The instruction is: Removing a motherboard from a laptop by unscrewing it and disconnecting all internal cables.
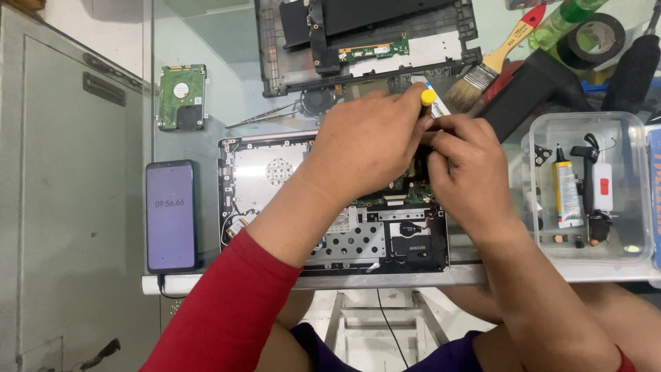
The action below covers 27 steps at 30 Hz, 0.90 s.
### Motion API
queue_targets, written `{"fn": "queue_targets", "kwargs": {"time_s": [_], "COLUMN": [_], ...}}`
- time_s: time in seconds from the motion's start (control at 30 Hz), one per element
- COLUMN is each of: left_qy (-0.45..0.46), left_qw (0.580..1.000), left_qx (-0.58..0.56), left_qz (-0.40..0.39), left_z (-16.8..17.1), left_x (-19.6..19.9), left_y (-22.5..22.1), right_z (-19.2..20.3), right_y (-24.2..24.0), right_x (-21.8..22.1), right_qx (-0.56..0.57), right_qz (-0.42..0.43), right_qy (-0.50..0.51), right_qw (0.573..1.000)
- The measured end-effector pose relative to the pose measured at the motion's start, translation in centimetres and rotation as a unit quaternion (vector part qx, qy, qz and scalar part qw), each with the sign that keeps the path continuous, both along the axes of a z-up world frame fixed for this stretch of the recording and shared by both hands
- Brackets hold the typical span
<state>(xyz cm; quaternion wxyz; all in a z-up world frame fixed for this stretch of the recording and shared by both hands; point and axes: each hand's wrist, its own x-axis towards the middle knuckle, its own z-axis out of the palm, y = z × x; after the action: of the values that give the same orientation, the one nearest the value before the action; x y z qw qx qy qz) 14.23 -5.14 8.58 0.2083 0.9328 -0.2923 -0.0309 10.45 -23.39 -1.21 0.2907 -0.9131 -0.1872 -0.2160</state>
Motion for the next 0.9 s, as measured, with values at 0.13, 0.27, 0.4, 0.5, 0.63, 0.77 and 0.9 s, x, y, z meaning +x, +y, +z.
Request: {"fn": "queue_targets", "kwargs": {"time_s": [0.13, 0.27, 0.4, 0.5, 0.63, 0.77, 0.9], "left_qy": [0.012, 0.002, -0.088, -0.071, -0.071, -0.046, -0.043], "left_qw": [1.0, 0.996, 0.991, 0.989, 0.989, 0.991, 0.998], "left_qx": [-0.017, -0.088, -0.092, -0.081, -0.084, -0.055, 0.043], "left_qz": [-0.019, -0.011, 0.035, 0.103, 0.104, 0.109, -0.035], "left_z": [-1.0, -2.4, -5.2, -3.9, -3.5, -3.4, 2.8], "left_x": [0.4, -0.6, -1.7, -1.9, -1.3, 0.1, -0.3], "left_y": [0.0, -0.4, -1.4, -2.1, -2.8, -2.4, -1.6], "right_z": [-0.2, -0.1, 0.0, 0.9, -0.8, -2.6, -1.0], "right_y": [0.1, 0.2, 0.0, 0.2, 0.4, 0.8, 0.8], "right_x": [0.1, -0.1, -0.2, 0.0, 1.1, 1.4, 1.0], "right_qx": [0.013, 0.042, 0.048, 0.058, 0.13, 0.213, 0.188], "right_qz": [-0.007, -0.003, -0.008, 0.014, -0.011, -0.035, -0.056], "right_qy": [0.002, 0.03, 0.039, 0.046, 0.06, 0.095, 0.13], "right_qw": [1.0, 0.999, 0.998, 0.997, 0.99, 0.972, 0.972]}}
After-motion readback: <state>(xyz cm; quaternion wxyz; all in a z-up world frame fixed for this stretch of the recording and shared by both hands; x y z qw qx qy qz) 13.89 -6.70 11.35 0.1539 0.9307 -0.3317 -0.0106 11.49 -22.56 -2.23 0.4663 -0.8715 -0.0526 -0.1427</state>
